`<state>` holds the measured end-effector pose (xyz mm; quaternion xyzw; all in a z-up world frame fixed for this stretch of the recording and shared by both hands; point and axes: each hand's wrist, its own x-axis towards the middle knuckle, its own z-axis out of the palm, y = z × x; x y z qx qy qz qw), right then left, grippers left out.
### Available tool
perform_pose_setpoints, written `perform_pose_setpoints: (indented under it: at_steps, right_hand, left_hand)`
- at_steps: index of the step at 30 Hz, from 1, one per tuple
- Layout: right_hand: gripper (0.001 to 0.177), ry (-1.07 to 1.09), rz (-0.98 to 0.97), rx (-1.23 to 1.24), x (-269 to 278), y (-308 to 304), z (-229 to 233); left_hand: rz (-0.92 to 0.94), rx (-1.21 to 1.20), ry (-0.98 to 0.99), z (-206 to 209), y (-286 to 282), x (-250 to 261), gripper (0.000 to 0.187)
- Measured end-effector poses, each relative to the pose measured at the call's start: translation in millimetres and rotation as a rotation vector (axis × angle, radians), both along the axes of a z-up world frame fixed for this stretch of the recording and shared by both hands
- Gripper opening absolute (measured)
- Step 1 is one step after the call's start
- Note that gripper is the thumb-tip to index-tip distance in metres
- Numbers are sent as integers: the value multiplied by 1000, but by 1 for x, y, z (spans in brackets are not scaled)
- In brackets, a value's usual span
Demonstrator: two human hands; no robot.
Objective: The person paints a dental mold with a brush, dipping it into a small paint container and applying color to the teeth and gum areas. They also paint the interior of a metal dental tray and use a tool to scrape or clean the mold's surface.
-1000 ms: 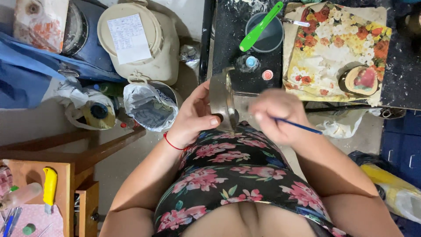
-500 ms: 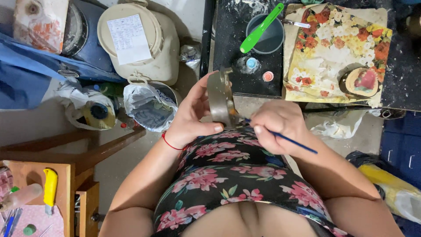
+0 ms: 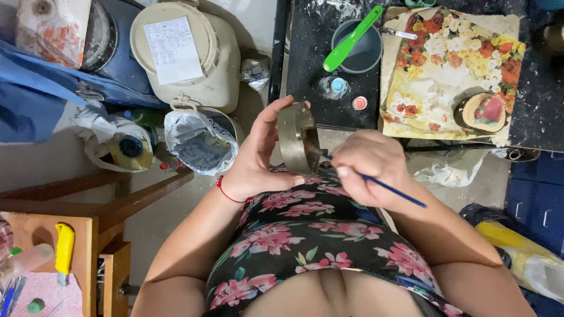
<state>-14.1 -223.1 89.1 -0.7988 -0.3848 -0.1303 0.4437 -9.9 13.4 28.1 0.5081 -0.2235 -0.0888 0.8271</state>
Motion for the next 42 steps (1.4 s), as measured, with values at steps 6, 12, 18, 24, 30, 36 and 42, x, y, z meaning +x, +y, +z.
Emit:
perform_pose_setpoints:
  at_steps: [6,12,18,24,30,36,42]
  right_hand:
    - [19,61,37,83,-5,-1,-11]
    - [18,16,-63,16,-12,-4,-5]
    - [17,17,-135,19,-17,-15,-18]
    - [15,109,-209,94,-22,-19,-31]
    - [21,274,-272,210,-22,-15,-22]
    - [58,713,-252,409,-16,-4,-1]
    - [90,1115,79,587,-29,0,-72]
  left_hand:
    - [25,43,-63,3,-1,-2,115]
    - [37,63,-126,4,-2,-6,108]
    - [61,103,-165,7,-5,-9,102]
    - [97,151,-195,8,-8,-13,98]
    - [131,198,-232,3,-9,-13,97]
    - [205,360,-386,9,-4,-7,95]
    - [291,773,-858,-5,-11,-2,69]
